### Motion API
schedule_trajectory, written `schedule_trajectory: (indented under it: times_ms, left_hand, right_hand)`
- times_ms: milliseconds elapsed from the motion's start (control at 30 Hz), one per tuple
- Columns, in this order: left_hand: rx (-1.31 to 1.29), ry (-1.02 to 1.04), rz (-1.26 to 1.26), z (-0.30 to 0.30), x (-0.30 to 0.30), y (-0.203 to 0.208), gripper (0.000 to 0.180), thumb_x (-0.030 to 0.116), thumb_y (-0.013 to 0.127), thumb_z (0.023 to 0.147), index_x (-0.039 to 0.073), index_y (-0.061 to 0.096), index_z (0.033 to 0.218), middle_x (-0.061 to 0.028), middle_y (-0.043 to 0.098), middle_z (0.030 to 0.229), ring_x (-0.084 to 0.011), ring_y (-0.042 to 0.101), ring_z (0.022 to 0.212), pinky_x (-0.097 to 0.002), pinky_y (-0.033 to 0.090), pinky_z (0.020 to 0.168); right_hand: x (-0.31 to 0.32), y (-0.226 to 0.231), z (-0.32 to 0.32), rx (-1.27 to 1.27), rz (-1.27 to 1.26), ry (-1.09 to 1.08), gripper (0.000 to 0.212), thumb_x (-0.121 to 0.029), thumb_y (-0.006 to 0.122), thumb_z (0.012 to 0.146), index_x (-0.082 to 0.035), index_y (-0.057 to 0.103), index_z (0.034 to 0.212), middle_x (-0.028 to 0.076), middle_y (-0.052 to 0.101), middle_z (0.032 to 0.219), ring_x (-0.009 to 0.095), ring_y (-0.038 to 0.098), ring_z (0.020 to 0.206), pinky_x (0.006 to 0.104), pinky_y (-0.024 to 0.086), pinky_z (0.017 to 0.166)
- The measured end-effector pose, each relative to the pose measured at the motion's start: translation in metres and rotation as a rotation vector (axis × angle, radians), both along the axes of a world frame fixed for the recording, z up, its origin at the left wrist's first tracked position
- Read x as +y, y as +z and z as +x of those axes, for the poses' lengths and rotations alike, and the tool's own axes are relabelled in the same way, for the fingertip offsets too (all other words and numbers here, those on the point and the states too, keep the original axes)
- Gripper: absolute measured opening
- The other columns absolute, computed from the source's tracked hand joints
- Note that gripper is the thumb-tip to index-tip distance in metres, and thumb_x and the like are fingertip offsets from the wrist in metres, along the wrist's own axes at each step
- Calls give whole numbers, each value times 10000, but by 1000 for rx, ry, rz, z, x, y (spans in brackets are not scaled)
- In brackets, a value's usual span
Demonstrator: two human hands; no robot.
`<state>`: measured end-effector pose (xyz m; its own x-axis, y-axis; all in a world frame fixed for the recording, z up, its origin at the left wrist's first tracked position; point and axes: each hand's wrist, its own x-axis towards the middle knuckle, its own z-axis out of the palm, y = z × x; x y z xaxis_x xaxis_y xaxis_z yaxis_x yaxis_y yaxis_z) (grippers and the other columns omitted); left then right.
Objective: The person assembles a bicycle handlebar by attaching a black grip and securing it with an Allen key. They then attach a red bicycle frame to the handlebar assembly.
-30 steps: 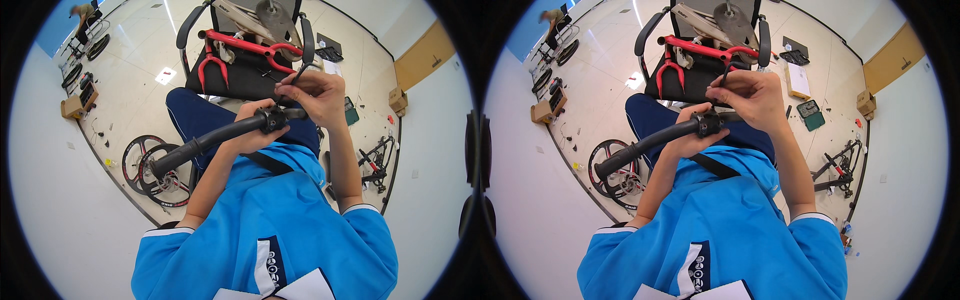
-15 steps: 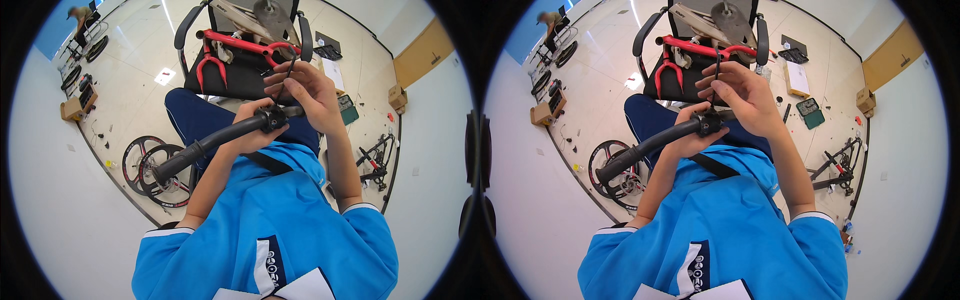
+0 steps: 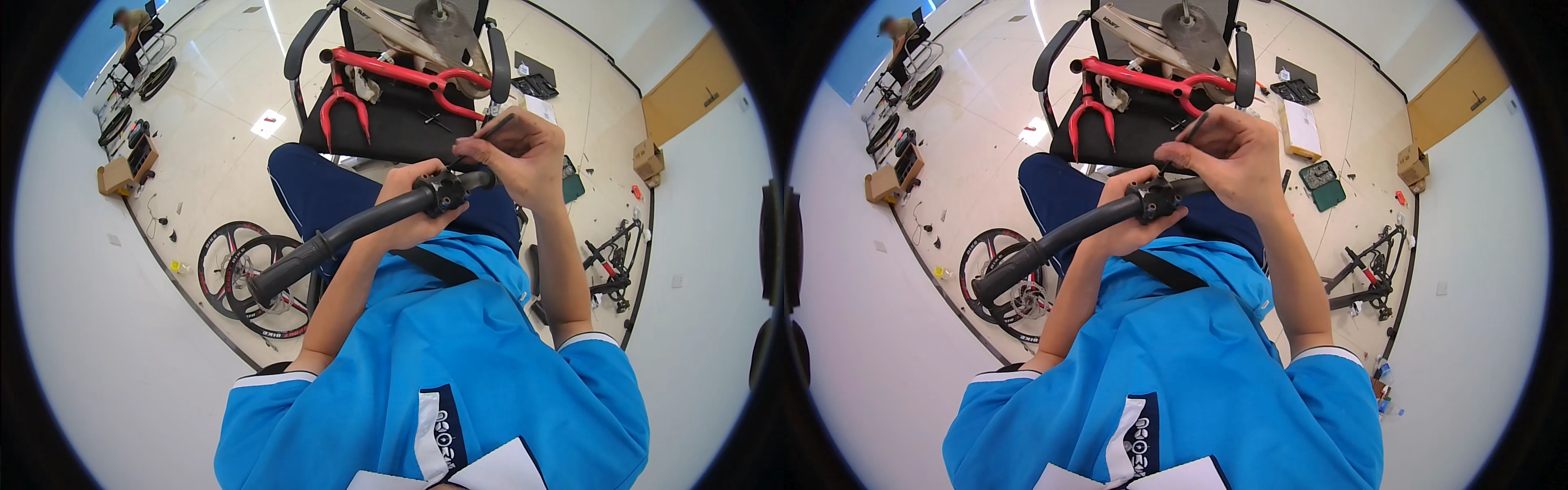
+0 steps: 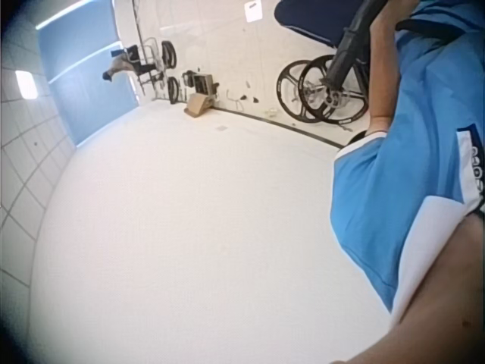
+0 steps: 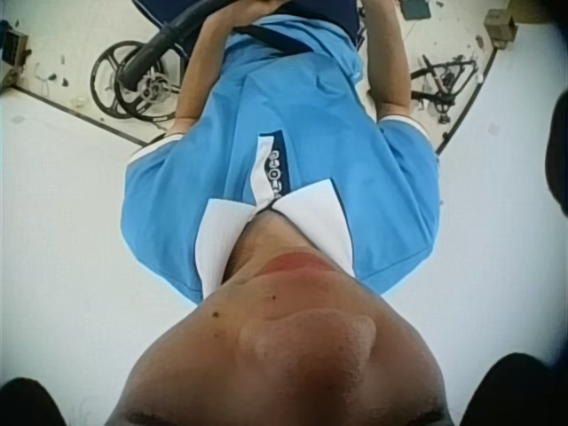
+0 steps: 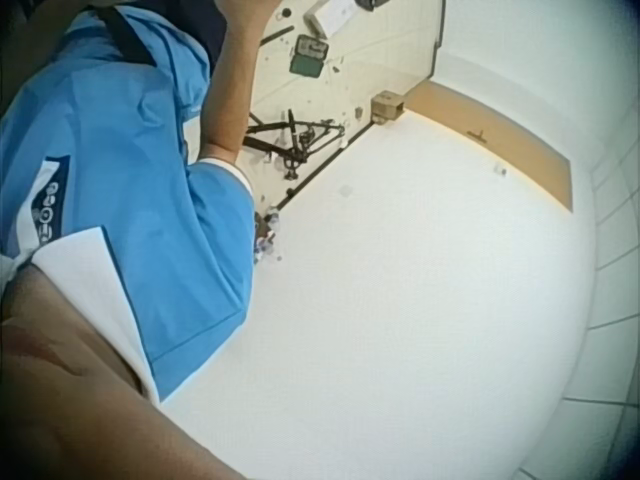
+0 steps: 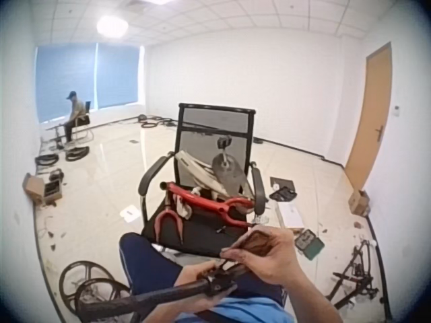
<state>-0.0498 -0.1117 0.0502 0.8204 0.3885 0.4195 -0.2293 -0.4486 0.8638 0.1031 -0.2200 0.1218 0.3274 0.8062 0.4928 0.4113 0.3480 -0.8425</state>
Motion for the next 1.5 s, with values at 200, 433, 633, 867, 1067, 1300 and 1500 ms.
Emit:
schedule_trajectory:
  times_ms: [200,433,633,867,1067,1300,1500]
  left_hand:
    - [24,5,3,1,-1,-1,286,154,823,728,41,597,863,-106,663,710,-202,665,650,-302,493,603]
    - [24,34,-24,2,1,-3,283,154,827,729,45,605,865,-98,668,713,-197,670,656,-299,509,623]
    - [21,14,-15,0,3,-3,311,212,825,748,62,598,899,-52,613,727,-159,596,648,-282,485,640]
    - [16,141,49,-5,6,-4,299,181,815,740,63,582,885,-66,617,674,-178,609,600,-288,470,590]
    - [-8,225,151,-5,5,0,323,117,787,675,53,573,909,-117,636,681,-270,646,611,-322,482,567]
    - [63,175,154,-3,7,-5,321,139,817,700,54,576,894,-98,640,664,-208,664,586,-288,480,555]
    - [-33,-7,31,-6,14,-1,302,177,831,732,64,576,848,-47,621,688,-146,599,605,-271,464,582]
  right_hand:
    - [5,-7,0,-27,41,-1,159,-46,728,871,21,620,966,135,737,878,174,734,844,259,590,719]
    - [5,-2,-14,242,39,245,165,7,527,961,34,575,1117,174,704,1077,225,695,1052,328,577,878]
    - [-1,10,-4,-75,-136,179,160,67,504,960,61,598,1089,180,711,1076,267,693,1069,349,566,927]
    - [-1,-11,-7,-99,-12,2,104,31,674,889,62,671,989,141,748,931,203,743,872,294,609,801]
    - [1,-11,-15,-22,59,-72,110,15,715,868,59,680,963,133,750,886,172,740,838,258,605,753]
    - [-1,-1,-14,-44,-7,-104,191,-4,648,921,78,643,1093,122,717,855,162,710,822,258,580,730]
    - [-16,30,18,-109,-336,151,301,-201,439,1049,-3,634,1165,-6,476,685,85,423,592,243,348,554]
